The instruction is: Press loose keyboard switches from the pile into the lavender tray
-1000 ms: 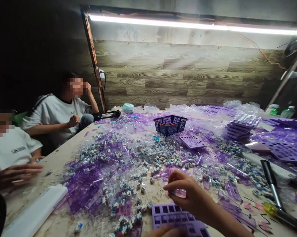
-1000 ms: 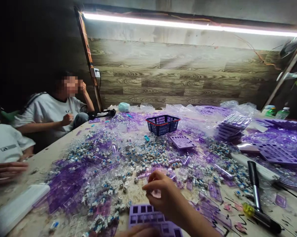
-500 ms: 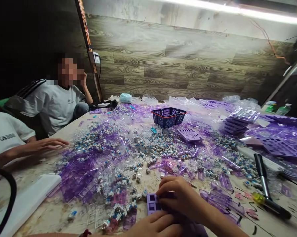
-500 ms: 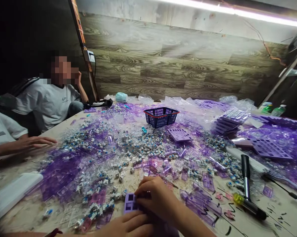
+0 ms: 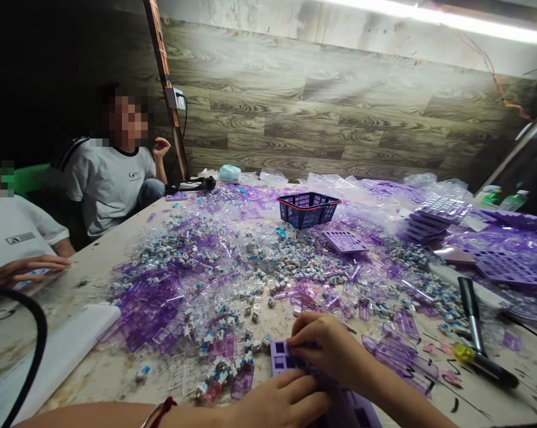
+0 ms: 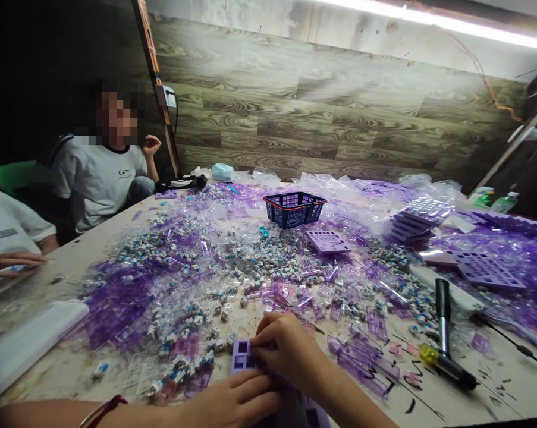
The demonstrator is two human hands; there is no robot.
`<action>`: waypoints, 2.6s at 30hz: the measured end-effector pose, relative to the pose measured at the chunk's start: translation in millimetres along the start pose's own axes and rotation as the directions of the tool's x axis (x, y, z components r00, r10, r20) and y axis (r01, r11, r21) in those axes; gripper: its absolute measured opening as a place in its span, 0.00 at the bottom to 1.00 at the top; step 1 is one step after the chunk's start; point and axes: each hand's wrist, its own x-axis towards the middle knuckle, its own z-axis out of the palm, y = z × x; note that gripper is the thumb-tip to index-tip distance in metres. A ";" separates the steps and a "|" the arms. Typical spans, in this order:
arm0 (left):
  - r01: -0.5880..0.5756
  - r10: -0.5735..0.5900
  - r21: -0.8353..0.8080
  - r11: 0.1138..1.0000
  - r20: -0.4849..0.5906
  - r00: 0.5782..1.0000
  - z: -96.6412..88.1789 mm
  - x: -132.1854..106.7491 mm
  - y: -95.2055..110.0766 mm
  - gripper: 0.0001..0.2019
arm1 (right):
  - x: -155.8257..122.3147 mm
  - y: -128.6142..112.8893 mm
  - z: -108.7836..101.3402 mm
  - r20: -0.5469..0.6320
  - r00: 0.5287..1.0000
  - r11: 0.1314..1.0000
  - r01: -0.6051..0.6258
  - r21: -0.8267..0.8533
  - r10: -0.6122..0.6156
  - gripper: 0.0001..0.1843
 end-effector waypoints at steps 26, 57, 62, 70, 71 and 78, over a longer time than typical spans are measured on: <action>-0.049 0.050 0.028 0.998 -0.065 0.997 -6.7 -2.9 0.2 0.13 | 16.3 -5.1 23.5 -0.056 0.983 0.985 0.172 -0.030 -0.173 0.16; 0.018 -0.018 -0.001 1.000 -0.061 0.998 -14.5 0.4 6.9 0.13 | -9.5 -0.7 -22.3 0.074 0.997 0.986 0.015 -0.165 -0.002 0.12; 0.031 -0.032 -0.026 0.999 -0.038 0.999 -18.2 3.7 7.6 0.13 | -9.8 -8.8 -21.5 0.127 0.991 0.976 -0.004 -0.219 0.032 0.10; 0.044 -0.041 -0.056 0.997 0.044 0.998 -23.5 8.1 9.6 0.12 | -7.3 -2.5 -20.8 0.107 0.994 0.982 0.021 -0.187 -0.001 0.11; 0.048 -0.045 -0.060 0.997 0.044 0.998 -23.8 8.2 9.3 0.12 | -6.7 -0.9 -21.2 0.091 0.996 0.985 0.024 -0.173 -0.009 0.11; 0.080 -0.076 -0.064 0.995 0.055 0.996 -20.4 5.2 10.7 0.15 | 1.2 -5.7 -24.6 0.124 0.992 0.970 -0.004 -0.243 0.035 0.11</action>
